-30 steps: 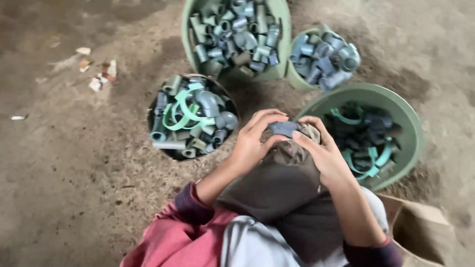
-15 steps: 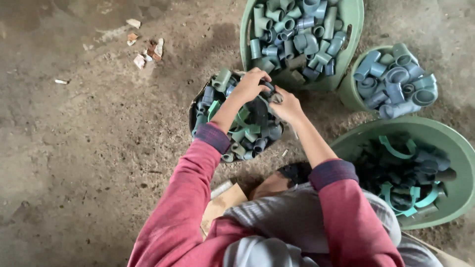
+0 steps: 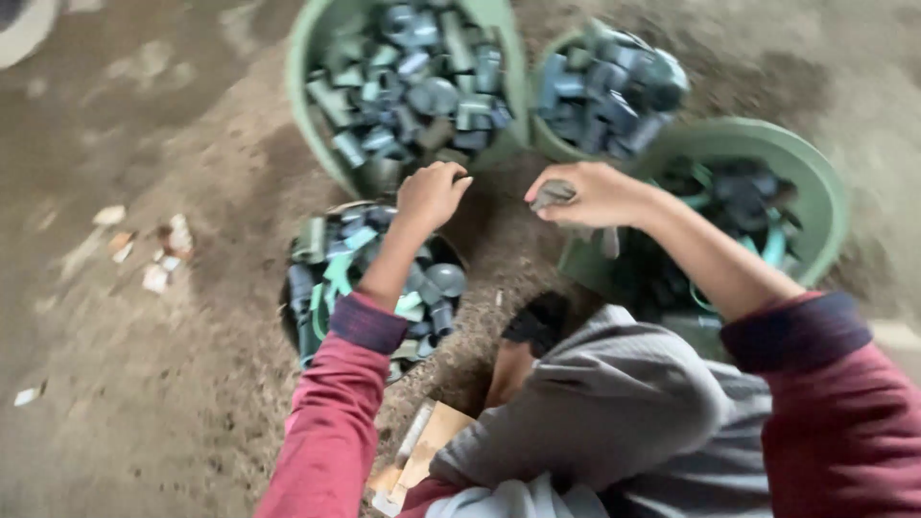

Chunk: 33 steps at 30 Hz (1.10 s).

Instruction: The person sits on the ground and wipes various plastic pipe fittings and clips with a cloth. They pick up each item from green buckets, rub it with the cloth, and place it into a cardboard box.

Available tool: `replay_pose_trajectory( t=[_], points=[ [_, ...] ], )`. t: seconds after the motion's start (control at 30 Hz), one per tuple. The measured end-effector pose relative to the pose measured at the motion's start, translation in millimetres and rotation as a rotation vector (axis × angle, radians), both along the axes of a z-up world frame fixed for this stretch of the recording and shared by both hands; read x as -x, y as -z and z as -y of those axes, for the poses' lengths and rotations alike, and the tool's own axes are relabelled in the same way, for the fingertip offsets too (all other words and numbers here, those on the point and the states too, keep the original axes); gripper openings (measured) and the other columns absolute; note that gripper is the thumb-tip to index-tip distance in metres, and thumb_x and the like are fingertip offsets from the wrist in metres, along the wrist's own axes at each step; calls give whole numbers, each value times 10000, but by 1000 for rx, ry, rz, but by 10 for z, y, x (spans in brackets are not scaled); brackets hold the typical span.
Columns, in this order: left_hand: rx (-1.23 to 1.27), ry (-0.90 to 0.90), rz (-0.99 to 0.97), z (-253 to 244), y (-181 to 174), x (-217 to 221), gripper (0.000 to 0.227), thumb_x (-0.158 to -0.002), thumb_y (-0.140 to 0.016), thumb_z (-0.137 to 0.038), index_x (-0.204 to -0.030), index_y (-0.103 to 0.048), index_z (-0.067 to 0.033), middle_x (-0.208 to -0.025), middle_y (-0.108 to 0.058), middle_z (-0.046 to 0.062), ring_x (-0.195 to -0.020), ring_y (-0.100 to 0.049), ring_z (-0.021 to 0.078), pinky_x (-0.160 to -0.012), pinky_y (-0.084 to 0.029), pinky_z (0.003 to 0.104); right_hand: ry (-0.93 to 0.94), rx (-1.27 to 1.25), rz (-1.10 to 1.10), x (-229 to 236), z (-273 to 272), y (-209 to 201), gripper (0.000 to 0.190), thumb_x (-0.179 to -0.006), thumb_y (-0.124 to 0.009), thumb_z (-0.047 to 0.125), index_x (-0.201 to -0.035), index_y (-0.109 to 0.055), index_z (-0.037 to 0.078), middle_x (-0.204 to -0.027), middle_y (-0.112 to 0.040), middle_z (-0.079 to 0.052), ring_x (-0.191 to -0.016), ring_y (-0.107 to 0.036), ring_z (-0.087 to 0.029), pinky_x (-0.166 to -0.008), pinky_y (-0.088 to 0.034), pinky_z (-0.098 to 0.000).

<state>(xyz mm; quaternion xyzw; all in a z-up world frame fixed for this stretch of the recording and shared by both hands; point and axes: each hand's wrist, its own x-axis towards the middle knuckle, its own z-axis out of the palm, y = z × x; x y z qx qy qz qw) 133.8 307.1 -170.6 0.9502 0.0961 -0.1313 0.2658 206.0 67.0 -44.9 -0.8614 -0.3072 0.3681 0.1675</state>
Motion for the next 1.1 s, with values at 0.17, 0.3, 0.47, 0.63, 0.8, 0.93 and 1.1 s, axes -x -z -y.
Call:
replay_pose_trajectory(
  t=[0.17, 0.3, 0.47, 0.63, 0.8, 0.93, 1.1],
  points=[
    [164, 285, -98, 1167, 278, -287, 363, -1075, -499, -361, -1336, -654, -161, -1288, -692, 125, -1247, -620, 378, -1029, -486, 557, 473, 132, 140, 159, 1769, -181, 652, -857, -649, 681, -1015, -732, 54, -990, -730, -255, -1057, -658, -508, -932, -509, -595],
    [191, 482, -195, 2070, 783, -317, 383, -1058, -505, -351, -1311, -671, -117, -1280, -707, 166, -1241, -622, 421, -1025, -490, 589, 687, 185, 108, 527, 2883, 770, 680, -941, -581, 676, -815, -739, 27, -886, -739, -273, -1016, -651, -539, -878, -504, -592],
    [222, 555, -340, 2835, 1592, -228, 391, -1025, -539, -425, -1266, -717, -174, -1220, -746, 112, -1208, -669, 345, -1025, -528, 501, 625, 582, 153, 816, 3588, 2060, 270, -857, -628, 571, -1087, -704, 450, -982, -776, -6, -934, -769, -297, -777, -611, -462],
    [298, 552, -397, 3058, 2162, -210, 397, -1036, -539, -324, -1298, -692, -68, -1259, -714, 223, -1231, -636, 427, -1069, -495, 541, 390, 424, 687, 931, 3966, 3262, 475, -696, -775, 176, -1156, -668, 220, -1163, -614, -101, -674, -731, -299, -545, -603, -448],
    [349, 463, -437, 3066, 2004, 156, 381, -1041, -544, -339, -1332, -682, -136, -1256, -727, 157, -1217, -657, 365, -1054, -514, 485, 293, 332, 873, 992, 3943, 3497, 660, -586, -939, 220, -1178, -654, 163, -1178, -553, -133, -747, -700, -249, -555, -597, -385],
    [534, 418, -409, 3358, 1700, 207, 422, -1032, -565, -290, -1415, -613, -121, -1338, -682, 175, -1278, -609, 381, -1080, -497, 507, 300, 267, 1228, 962, 3805, 3406, 122, -825, -713, 147, -863, -645, 241, -954, -552, -17, -620, -612, -177, -464, -463, -299],
    [557, 509, -261, 3725, 1350, -7, 684, -1001, -647, -350, -1597, -365, -168, -1536, -508, 164, -1396, -506, 353, -1146, -466, 488, 560, 134, 835, 1075, 3640, 2487, 662, -688, -871, 330, -1269, -564, 247, -1082, -561, -12, -845, -709, -258, -612, -615, -414]
  ],
)
